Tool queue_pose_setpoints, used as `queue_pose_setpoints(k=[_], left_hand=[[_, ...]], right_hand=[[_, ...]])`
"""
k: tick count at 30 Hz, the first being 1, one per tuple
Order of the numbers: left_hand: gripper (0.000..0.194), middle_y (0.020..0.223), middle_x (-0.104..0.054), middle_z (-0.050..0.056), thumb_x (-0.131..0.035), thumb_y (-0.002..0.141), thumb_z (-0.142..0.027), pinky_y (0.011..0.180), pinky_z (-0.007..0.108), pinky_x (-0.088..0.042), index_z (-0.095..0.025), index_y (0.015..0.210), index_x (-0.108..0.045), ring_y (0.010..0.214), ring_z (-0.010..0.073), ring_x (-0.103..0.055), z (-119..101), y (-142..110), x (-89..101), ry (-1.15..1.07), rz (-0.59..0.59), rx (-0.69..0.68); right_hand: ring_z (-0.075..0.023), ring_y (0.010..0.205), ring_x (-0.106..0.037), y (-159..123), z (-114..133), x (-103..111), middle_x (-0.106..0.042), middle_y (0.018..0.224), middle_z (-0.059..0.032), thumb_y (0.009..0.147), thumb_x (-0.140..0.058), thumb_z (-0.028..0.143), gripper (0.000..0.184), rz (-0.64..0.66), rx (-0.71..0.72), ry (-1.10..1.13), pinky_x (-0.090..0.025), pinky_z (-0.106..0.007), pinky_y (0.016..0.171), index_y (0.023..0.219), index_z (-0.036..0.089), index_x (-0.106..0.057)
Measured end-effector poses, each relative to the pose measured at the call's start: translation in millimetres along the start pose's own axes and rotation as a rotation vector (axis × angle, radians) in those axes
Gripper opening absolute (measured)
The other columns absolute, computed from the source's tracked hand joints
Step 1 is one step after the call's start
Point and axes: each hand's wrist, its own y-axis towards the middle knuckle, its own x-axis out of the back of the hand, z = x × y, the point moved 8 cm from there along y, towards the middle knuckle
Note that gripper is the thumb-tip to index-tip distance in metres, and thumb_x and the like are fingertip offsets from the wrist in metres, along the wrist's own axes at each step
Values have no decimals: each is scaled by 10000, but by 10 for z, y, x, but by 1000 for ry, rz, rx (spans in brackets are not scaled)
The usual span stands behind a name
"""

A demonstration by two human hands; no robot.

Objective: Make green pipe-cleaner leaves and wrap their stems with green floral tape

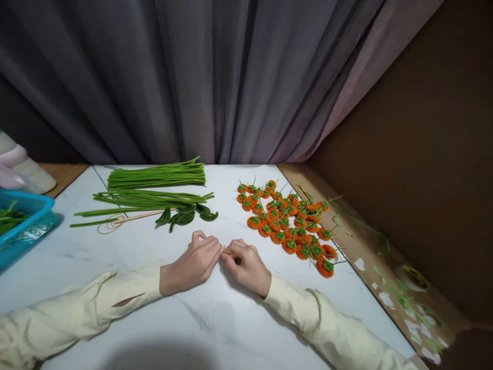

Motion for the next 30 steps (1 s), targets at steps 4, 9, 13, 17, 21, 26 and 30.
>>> queue_pose_setpoints(k=[4,9,13,17,21,26,30], left_hand=[[292,643,-479,6,-252,904,-61,739,353,-277,-152,692,-433,595,140,-401,35,-1,5,-35,2,39],[306,644,-487,8,-241,914,-82,735,351,-280,-149,689,-438,593,139,-402,27,6,12,-23,-9,29],[295,646,-487,14,-250,907,-74,724,351,-280,-144,700,-447,601,146,-408,10,3,0,12,-4,2],[293,653,-491,17,-250,905,-74,727,354,-284,-142,701,-448,602,145,-402,7,-2,-2,5,1,-3],[290,664,-492,17,-245,906,-76,737,360,-286,-144,709,-446,605,144,-400,16,-6,-11,-11,6,2],[278,668,-483,18,-253,898,-62,735,360,-286,-151,710,-438,614,153,-407,15,-15,-48,-11,30,-1],[277,670,-472,16,-248,906,-63,739,356,-285,-156,714,-425,626,155,-412,6,-7,-57,-18,54,7]], right_hand=[[-80,498,-345,36,-127,-25,-435,531,42,795,-520,202,147,151,-169,236,-299,-205,488,766,126,-643],[-65,477,-278,40,-145,-21,-390,494,57,792,-533,223,201,206,-190,240,-246,-191,450,828,100,-688],[-80,506,-351,38,-112,-2,-471,526,34,801,-516,191,217,151,-133,137,-316,-197,499,862,120,-712],[-93,532,-412,33,-110,-21,-526,561,17,805,-508,177,228,154,-114,94,-348,-201,529,880,135,-719],[-107,562,-455,27,-101,-17,-551,578,11,814,-507,175,209,148,-111,62,-368,-206,555,869,146,-707],[-132,605,-484,26,-19,-26,-529,564,6,825,-473,138,196,114,-35,-47,-388,-228,614,763,162,-657],[-137,587,-474,32,-3,-24,-498,533,13,799,-456,111,205,90,5,-70,-400,-240,647,747,165,-646]])
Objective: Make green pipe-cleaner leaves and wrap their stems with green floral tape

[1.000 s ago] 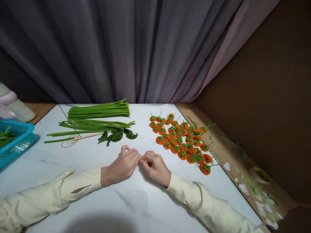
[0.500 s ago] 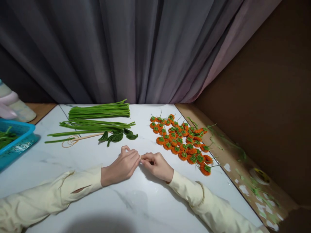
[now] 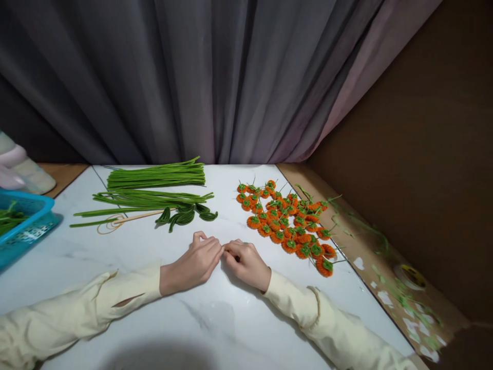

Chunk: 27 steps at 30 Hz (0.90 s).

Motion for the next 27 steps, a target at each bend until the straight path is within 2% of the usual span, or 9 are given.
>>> queue_pose_setpoints(k=[5,9,15,21,24,27], left_hand=[[278,661,-459,-6,-241,935,-105,741,335,-294,-167,716,-401,606,138,-409,76,17,77,-187,-60,79],[260,669,-463,-15,-254,942,-128,749,326,-297,-173,729,-396,610,133,-408,116,18,81,-266,-74,103],[268,645,-442,-25,-263,936,-116,749,325,-286,-169,707,-392,593,125,-392,86,18,72,-238,-74,72],[276,631,-441,-25,-265,936,-129,755,334,-292,-165,704,-410,576,123,-382,66,23,82,-183,-74,65],[282,644,-439,-14,-253,935,-124,744,340,-295,-164,705,-411,590,133,-378,63,17,61,-142,-68,53],[280,659,-437,-3,-247,929,-114,736,345,-299,-165,706,-410,606,143,-370,65,5,18,-100,-51,37]], right_hand=[[-94,481,-384,-4,-117,26,-488,500,34,813,-498,222,210,-6,-109,174,-371,-217,556,832,137,-689],[-82,467,-345,-9,-115,30,-447,484,43,817,-510,308,272,21,-125,228,-332,-208,501,855,103,-685],[-74,437,-294,-6,-77,34,-376,439,68,825,-499,268,226,44,-98,208,-304,-200,479,837,118,-667],[-101,511,-421,-13,-53,33,-543,548,14,852,-469,210,214,50,-60,91,-348,-206,545,859,156,-676],[-129,581,-486,-16,-40,5,-561,569,1,868,-442,206,232,59,-35,13,-375,-221,606,871,164,-670],[-139,579,-489,-17,-16,-26,-542,532,9,874,-420,193,236,60,-11,-60,-389,-236,661,857,162,-653]])
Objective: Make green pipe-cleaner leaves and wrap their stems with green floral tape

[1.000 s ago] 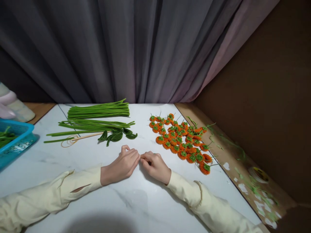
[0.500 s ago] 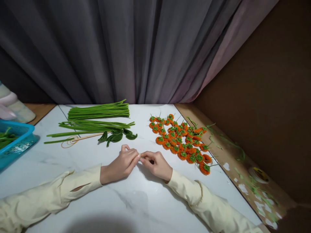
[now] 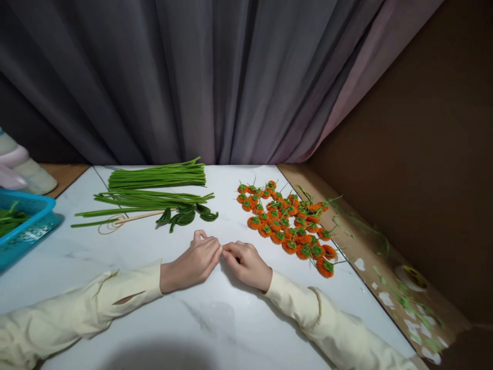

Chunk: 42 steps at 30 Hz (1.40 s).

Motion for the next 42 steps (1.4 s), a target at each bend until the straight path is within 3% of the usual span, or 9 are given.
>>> queue_pose_setpoints(k=[7,18,23,25,28,31,34,37,42], left_hand=[[265,669,-454,1,-255,918,-94,740,348,-305,-156,719,-420,605,140,-378,-2,2,5,39,-11,-4],[298,634,-505,7,-271,920,-108,737,357,-276,-143,700,-469,609,146,-442,80,36,103,223,-71,-11],[320,659,-538,-12,-266,958,-214,763,335,-288,-163,721,-476,625,133,-465,290,53,150,-147,-76,216],[326,690,-565,-7,-287,960,-266,755,318,-302,-175,739,-508,672,144,-488,345,51,164,-337,-101,305],[327,779,-591,20,-323,951,-334,792,310,-335,-180,773,-551,787,168,-516,403,45,203,-559,-174,408],[349,888,-582,52,-349,942,-391,847,300,-378,-170,806,-583,904,186,-518,403,46,210,-744,-205,444],[364,983,-556,78,-361,935,-421,887,305,-398,-160,878,-608,995,200,-497,352,45,203,-835,-189,435],[353,993,-544,92,-340,947,-374,905,332,-396,-157,922,-616,1011,206,-483,277,56,230,-818,-163,372],[298,982,-595,87,-334,943,-236,886,403,-344,-178,912,-625,994,226,-440,169,106,389,-493,-137,165]], right_hand=[[-146,580,-508,15,26,-4,-576,536,7,872,-416,182,230,-18,-38,-29,-397,-246,720,890,168,-646],[-95,424,-346,15,-55,24,-383,411,79,846,-443,197,248,-39,-126,52,-394,-251,741,906,179,-682],[-103,461,-421,0,-84,66,-519,500,53,857,-464,267,298,-71,-145,199,-399,-218,589,1109,169,-591],[-107,533,-501,4,-66,77,-649,709,6,844,-495,276,402,-80,-124,313,-418,-219,587,1233,178,-462],[-111,618,-561,9,-36,108,-663,991,-53,813,-535,257,452,-110,-92,399,-437,-228,595,1238,205,-390],[-115,611,-545,11,-40,134,-656,895,-36,792,-579,267,397,-137,-94,340,-426,-228,574,1166,204,-459],[-119,632,-535,17,-50,158,-632,840,-24,798,-598,287,353,-167,-82,298,-425,-224,585,1129,193,-517],[-115,695,-538,29,-22,167,-607,1052,-61,815,-586,263,274,-176,-11,321,-428,-218,607,1077,186,-561],[-116,685,-525,22,-21,167,-625,998,-58,836,-536,169,155,-190,27,312,-430,-221,625,972,173,-609]])
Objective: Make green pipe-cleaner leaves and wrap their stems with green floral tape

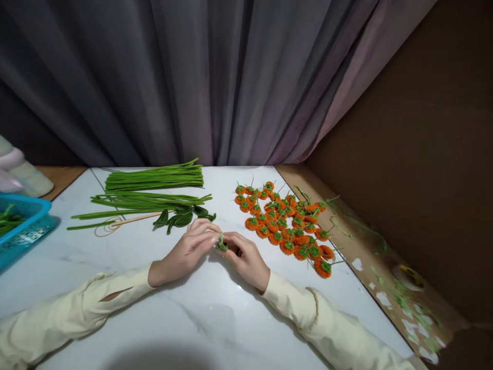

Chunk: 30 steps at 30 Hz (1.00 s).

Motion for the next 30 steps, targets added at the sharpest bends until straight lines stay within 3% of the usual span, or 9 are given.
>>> queue_pose_setpoints(k=[6,9,13,18,23,30], left_hand=[[181,867,-644,57,-495,867,-229,825,404,-299,-181,743,-618,962,247,-485,-161,102,270,450,4,-235],[156,761,-640,37,-536,840,-202,797,383,-324,-184,694,-589,879,224,-519,-276,121,374,435,29,-362],[94,800,-641,43,-531,861,-189,772,346,-352,-204,873,-623,840,199,-518,-349,82,357,367,107,-456],[179,798,-631,46,-470,908,-205,803,357,-327,-207,872,-645,845,197,-498,-210,82,249,403,174,-372],[266,799,-609,57,-470,922,-345,791,346,-331,-198,821,-667,849,197,-475,-100,127,267,272,136,-267],[275,815,-581,50,-515,893,-375,846,355,-361,-192,741,-652,886,194,-460,29,119,174,70,145,-129]], right_hand=[[-141,729,-571,-43,57,5,-626,851,-63,867,-545,228,109,-22,121,-54,-461,-232,666,832,169,-630],[-144,760,-596,-65,76,10,-635,868,-68,866,-546,201,120,-34,179,-50,-472,-228,683,835,172,-657],[-140,765,-606,-84,90,2,-639,876,-65,863,-519,148,171,-24,214,-60,-477,-226,679,850,181,-686],[-136,758,-606,-95,109,-11,-640,875,-56,866,-479,130,231,-8,212,-107,-482,-227,669,864,205,-698],[-136,754,-609,-110,141,-24,-640,872,-59,873,-467,131,245,-5,236,-125,-486,-226,666,879,204,-700],[-131,753,-610,-126,138,-43,-640,870,-56,896,-453,171,250,15,243,-168,-494,-221,684,900,212,-700]])
